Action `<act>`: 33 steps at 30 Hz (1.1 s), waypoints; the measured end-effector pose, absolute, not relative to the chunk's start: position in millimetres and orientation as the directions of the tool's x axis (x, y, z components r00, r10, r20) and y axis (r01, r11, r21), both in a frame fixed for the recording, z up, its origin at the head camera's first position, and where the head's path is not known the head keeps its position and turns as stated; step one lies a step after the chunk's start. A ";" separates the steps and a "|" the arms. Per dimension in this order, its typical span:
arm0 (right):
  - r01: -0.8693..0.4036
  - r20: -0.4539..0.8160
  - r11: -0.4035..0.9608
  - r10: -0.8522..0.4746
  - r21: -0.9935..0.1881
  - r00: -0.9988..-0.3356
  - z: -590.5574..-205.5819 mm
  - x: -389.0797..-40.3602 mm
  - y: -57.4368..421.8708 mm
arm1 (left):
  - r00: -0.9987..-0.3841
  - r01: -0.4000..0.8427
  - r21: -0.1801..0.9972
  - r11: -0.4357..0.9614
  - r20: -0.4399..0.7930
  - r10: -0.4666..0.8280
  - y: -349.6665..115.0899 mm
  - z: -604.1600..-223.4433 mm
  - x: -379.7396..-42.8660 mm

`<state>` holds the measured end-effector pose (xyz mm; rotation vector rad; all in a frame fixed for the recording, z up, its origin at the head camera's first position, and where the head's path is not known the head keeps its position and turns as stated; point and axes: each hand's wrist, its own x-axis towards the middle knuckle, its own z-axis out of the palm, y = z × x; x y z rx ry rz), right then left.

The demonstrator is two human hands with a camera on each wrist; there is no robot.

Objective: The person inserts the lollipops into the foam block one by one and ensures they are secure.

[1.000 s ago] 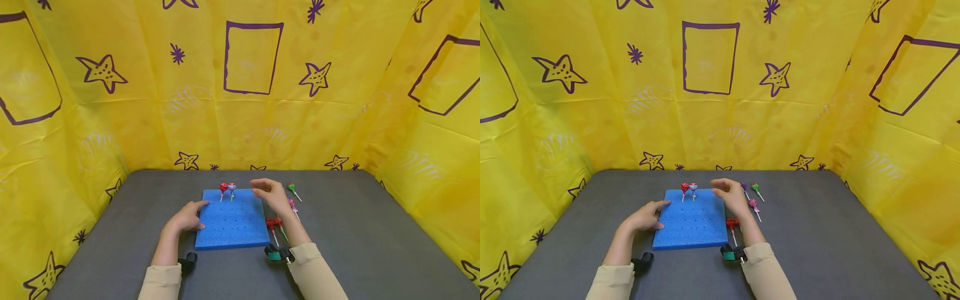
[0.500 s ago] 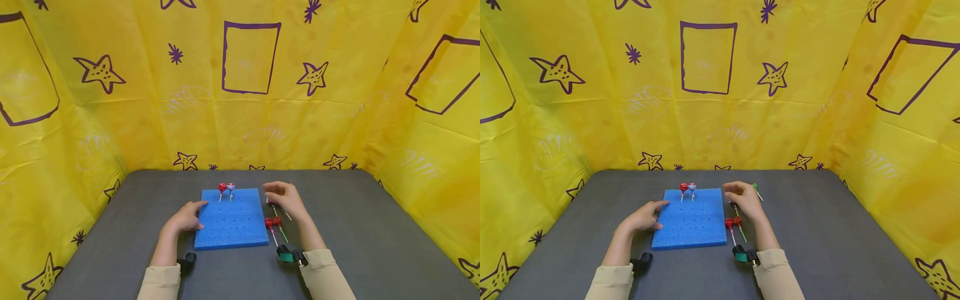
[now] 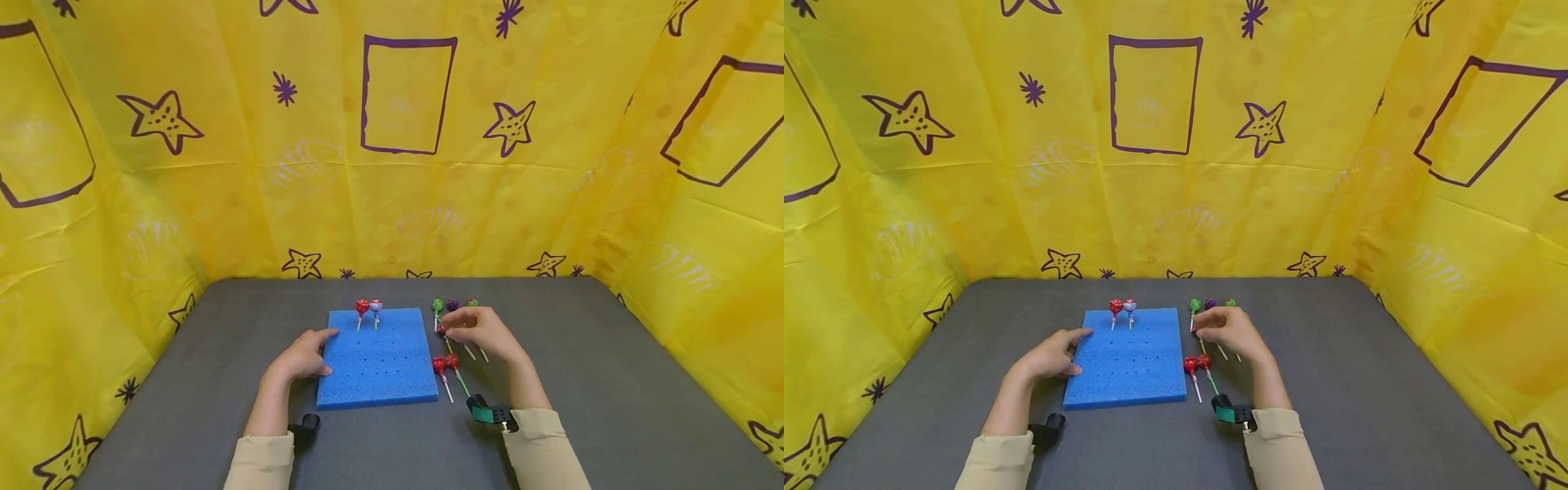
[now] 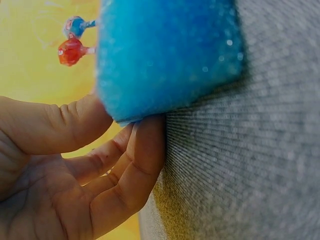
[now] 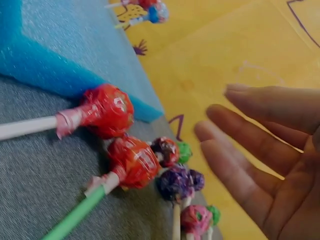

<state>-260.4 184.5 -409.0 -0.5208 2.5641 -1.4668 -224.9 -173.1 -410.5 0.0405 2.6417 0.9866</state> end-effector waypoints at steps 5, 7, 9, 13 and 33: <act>-0.247 -0.004 0.491 -0.456 -0.835 -0.890 -410.7 -261.4 192.2 | -0.949 -0.084 0.645 0.760 -0.283 0.136 -173.6 -410.6 -224.0; -0.238 -0.034 0.499 -0.475 -0.833 -0.879 -411.4 -261.9 194.5 | -0.950 -0.082 0.645 0.760 -0.281 0.136 -173.6 -410.5 -223.7; -0.228 -0.058 0.509 -0.485 -0.830 -0.873 -411.9 -262.5 196.2 | -0.951 -0.080 0.644 0.761 -0.279 0.136 -173.6 -410.3 -223.6; -0.209 -0.091 0.529 -0.486 -0.823 -0.869 -412.1 -262.8 197.8 | -0.951 -0.079 0.639 0.765 -0.279 0.135 -173.5 -410.0 -223.9; -0.171 -0.181 0.582 -0.496 -0.795 -0.849 -417.9 -262.5 196.4 | -0.952 -0.076 0.618 0.783 -0.277 0.127 -173.3 -412.7 -224.4</act>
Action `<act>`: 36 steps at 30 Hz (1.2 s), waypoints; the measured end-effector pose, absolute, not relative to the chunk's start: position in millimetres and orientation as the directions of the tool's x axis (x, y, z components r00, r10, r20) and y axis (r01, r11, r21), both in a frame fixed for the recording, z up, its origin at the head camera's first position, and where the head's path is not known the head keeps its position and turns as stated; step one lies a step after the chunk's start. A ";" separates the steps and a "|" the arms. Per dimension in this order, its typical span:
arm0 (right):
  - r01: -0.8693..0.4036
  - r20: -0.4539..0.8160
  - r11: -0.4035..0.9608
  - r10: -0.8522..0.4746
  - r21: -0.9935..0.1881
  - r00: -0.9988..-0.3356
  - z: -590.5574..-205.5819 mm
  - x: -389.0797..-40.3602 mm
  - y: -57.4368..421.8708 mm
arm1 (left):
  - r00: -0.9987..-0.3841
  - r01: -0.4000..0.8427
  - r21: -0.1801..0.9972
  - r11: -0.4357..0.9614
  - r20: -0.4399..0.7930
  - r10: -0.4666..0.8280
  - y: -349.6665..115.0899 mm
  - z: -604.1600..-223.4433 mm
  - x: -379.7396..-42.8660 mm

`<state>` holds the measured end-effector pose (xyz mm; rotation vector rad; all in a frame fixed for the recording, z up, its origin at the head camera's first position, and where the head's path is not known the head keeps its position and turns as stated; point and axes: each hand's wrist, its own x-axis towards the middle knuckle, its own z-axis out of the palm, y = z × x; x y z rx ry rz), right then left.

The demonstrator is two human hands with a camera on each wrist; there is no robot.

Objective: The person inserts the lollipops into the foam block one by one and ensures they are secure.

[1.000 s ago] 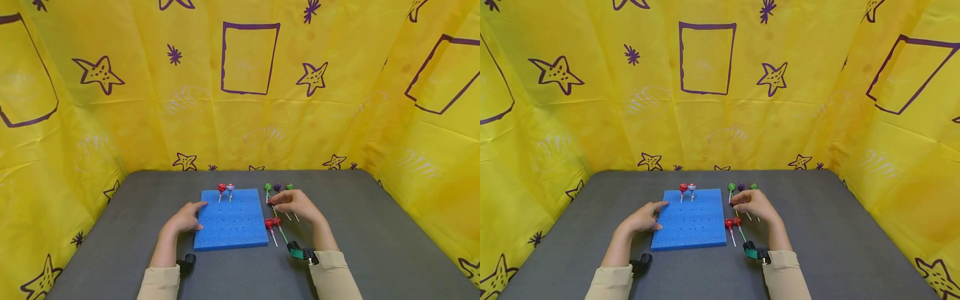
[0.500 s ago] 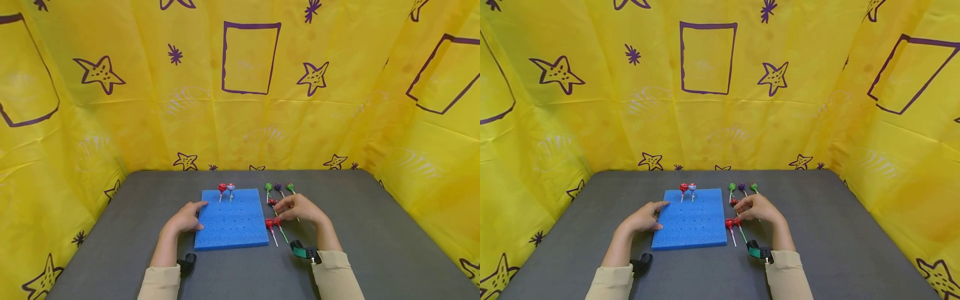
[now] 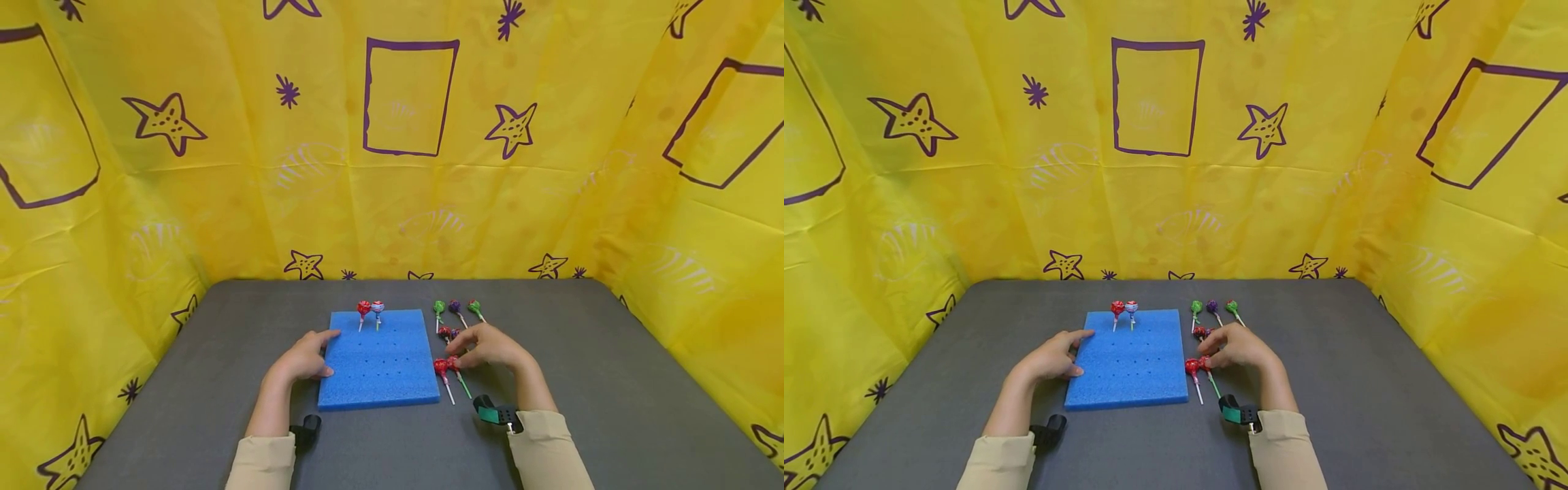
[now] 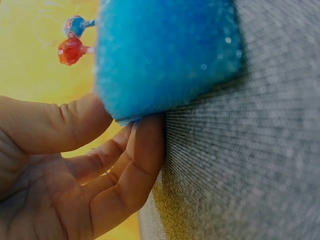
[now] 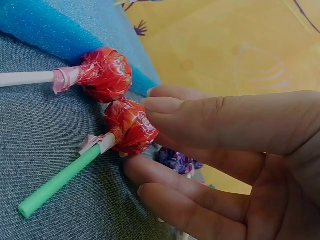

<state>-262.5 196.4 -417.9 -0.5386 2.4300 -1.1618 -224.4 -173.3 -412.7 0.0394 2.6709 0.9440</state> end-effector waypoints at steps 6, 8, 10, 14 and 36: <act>-0.166 -0.197 0.599 -0.492 -0.783 -0.848 -419.6 -263.3 194.3 | -0.952 -0.069 0.610 0.789 -0.278 0.131 -173.6 -412.6 -225.0; -0.166 -0.202 0.611 -0.487 -0.774 -0.850 -419.9 -263.2 194.0 | -0.952 -0.071 0.612 0.788 -0.278 0.130 -173.6 -412.6 -224.8; -0.164 -0.209 0.626 -0.478 -0.763 -0.853 -420.4 -263.0 193.6 | -0.952 -0.070 0.613 0.787 -0.277 0.131 -173.7 -412.8 -224.7; -0.175 -0.206 0.641 -0.474 -0.748 -0.856 -421.7 -262.1 192.6 | -0.952 -0.073 0.615 0.785 -0.277 0.128 -173.8 -413.4 -224.4; -0.208 -0.164 0.613 -0.494 -0.762 -0.854 -426.1 -263.7 190.0 | -0.953 -0.066 0.619 0.783 -0.272 0.134 -173.9 -412.8 -224.3</act>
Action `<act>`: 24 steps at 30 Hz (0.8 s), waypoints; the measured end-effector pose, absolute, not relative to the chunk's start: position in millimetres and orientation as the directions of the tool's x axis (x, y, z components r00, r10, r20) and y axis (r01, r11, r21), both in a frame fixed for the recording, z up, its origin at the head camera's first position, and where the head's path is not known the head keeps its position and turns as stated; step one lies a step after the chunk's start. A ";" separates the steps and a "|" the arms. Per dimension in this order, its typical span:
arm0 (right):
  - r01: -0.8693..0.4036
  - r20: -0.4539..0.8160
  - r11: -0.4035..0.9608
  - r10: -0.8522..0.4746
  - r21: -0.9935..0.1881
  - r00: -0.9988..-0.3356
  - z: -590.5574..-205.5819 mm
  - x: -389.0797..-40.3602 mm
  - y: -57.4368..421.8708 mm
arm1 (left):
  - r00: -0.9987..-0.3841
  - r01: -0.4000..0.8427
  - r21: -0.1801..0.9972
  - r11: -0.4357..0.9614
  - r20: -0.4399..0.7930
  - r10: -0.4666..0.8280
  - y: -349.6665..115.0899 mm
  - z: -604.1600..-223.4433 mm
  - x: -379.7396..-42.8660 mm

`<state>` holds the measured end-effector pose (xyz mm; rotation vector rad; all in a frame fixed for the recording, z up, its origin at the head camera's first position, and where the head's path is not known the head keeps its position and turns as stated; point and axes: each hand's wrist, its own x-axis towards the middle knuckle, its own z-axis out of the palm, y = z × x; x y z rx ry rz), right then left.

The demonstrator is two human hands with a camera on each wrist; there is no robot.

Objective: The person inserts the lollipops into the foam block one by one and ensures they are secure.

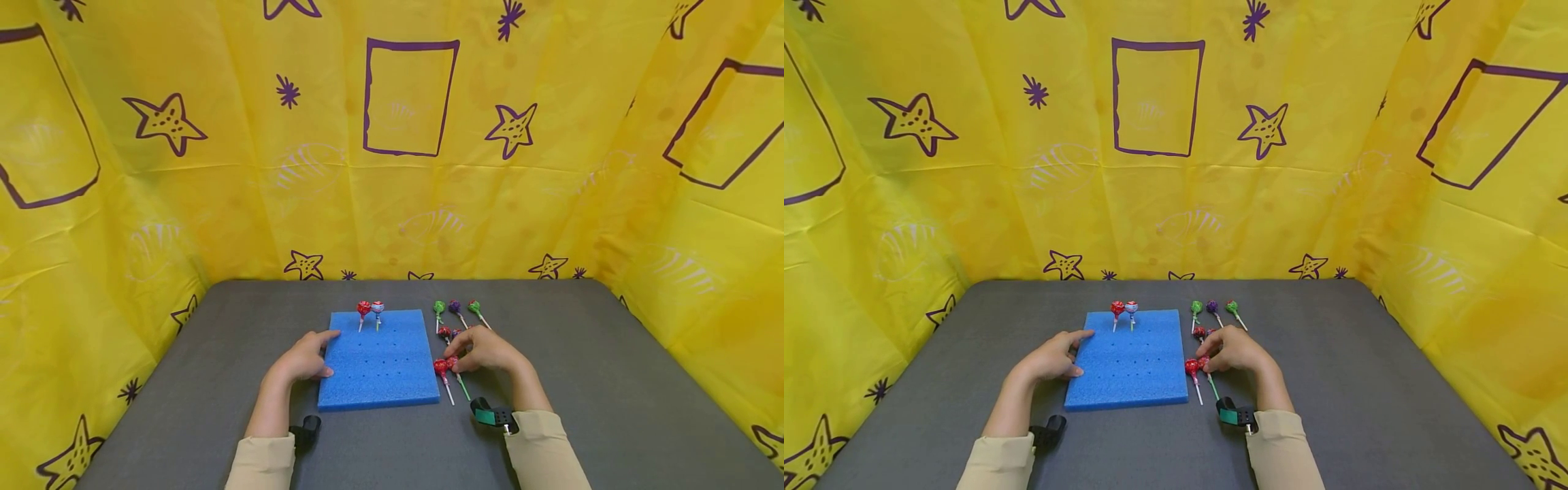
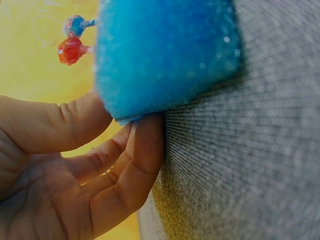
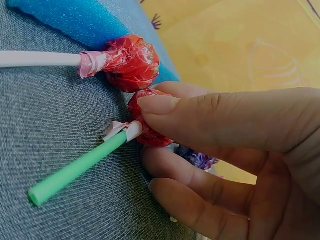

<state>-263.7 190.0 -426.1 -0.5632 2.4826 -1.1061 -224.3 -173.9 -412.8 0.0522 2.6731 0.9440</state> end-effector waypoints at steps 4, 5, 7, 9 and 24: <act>-0.214 -0.161 0.618 -0.493 -0.757 -0.855 -425.0 -262.7 190.0 | -0.953 -0.068 0.620 0.782 -0.273 0.134 -173.8 -412.7 -223.8; -0.212 -0.162 0.621 -0.489 -0.754 -0.857 -424.7 -262.8 190.3 | -0.953 -0.068 0.619 0.782 -0.273 0.133 -173.9 -412.8 -223.7; -0.206 -0.165 0.622 -0.484 -0.755 -0.859 -424.0 -263.1 191.3 | -0.953 -0.069 0.619 0.783 -0.273 0.132 -173.9 -413.0 -223.7; -0.206 -0.160 0.616 -0.485 -0.760 -0.860 -423.5 -263.7 192.4 | -0.953 -0.068 0.618 0.783 -0.273 0.133 -174.0 -413.3 -223.8; -0.211 -0.067 0.549 -0.443 -0.809 -0.894 -420.8 -263.2 193.5 | -0.951 -0.073 0.619 0.782 -0.279 0.132 -174.2 -412.2 -223.8</act>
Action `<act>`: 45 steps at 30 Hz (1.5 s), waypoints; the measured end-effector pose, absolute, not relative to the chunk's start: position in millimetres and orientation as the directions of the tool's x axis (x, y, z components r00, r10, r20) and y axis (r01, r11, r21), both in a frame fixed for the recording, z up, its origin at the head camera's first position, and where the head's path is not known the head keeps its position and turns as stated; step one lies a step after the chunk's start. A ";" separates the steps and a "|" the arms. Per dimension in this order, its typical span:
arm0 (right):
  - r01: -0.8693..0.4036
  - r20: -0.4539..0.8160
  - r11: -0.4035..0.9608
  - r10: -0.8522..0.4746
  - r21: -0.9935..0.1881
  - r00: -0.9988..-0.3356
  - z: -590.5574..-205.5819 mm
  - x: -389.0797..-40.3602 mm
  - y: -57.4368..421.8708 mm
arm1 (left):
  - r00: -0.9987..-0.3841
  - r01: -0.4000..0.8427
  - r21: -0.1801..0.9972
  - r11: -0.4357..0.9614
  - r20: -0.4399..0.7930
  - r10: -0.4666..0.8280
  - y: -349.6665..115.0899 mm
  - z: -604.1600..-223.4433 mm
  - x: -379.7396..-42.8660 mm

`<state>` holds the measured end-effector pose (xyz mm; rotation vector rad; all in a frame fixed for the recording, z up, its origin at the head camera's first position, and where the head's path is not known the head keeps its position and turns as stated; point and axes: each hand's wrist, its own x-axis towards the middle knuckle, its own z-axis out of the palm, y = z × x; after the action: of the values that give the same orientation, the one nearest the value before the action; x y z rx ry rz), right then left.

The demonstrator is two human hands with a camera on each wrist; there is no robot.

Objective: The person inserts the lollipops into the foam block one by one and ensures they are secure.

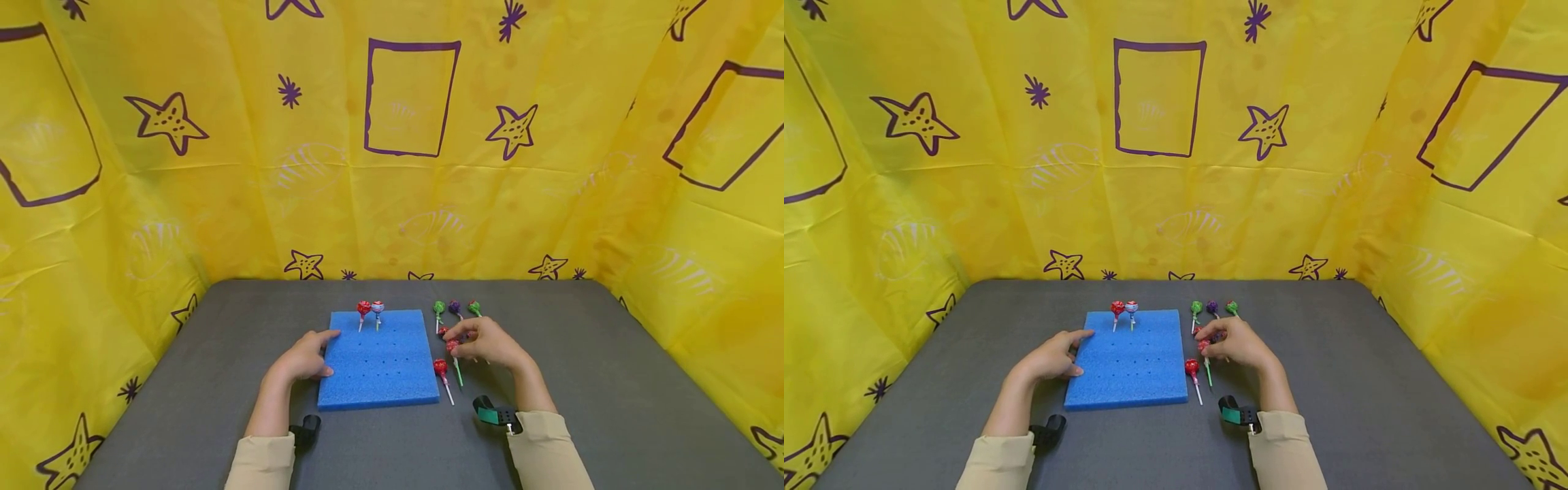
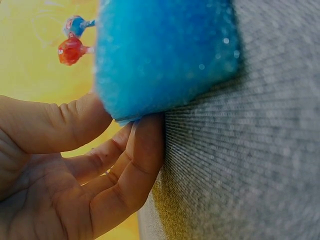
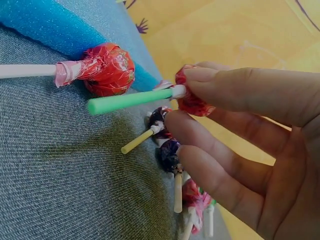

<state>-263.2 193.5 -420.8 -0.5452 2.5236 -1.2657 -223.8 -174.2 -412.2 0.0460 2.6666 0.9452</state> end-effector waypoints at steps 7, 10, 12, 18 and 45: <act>-0.223 -0.036 0.528 -0.435 -0.820 -0.899 -420.5 -263.2 191.7 | -0.953 -0.064 0.626 0.777 -0.270 0.138 -174.7 -412.9 -223.8; -0.235 -0.008 0.516 -0.424 -0.824 -0.905 -420.1 -262.7 189.8 | -0.955 -0.060 0.627 0.777 -0.264 0.139 -174.7 -413.3 -223.7; -0.240 0.016 0.505 -0.407 -0.829 -0.913 -418.8 -262.1 187.9 | -0.956 -0.056 0.628 0.776 -0.258 0.140 -174.7 -413.7 -223.8; -0.254 0.079 0.491 -0.350 -0.833 -0.933 -415.3 -262.2 182.2 | -0.957 -0.046 0.635 0.771 -0.249 0.148 -175.6 -414.9 -225.3; -0.245 0.223 0.403 -0.102 -0.882 -0.970 -408.2 -269.7 137.7 | -0.961 -0.047 0.658 0.751 -0.235 0.146 -175.3 -414.7 -223.7</act>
<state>-269.7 137.7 -408.2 -0.3403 2.7407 -1.7603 -223.7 -175.3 -414.7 0.0773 2.6788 1.0171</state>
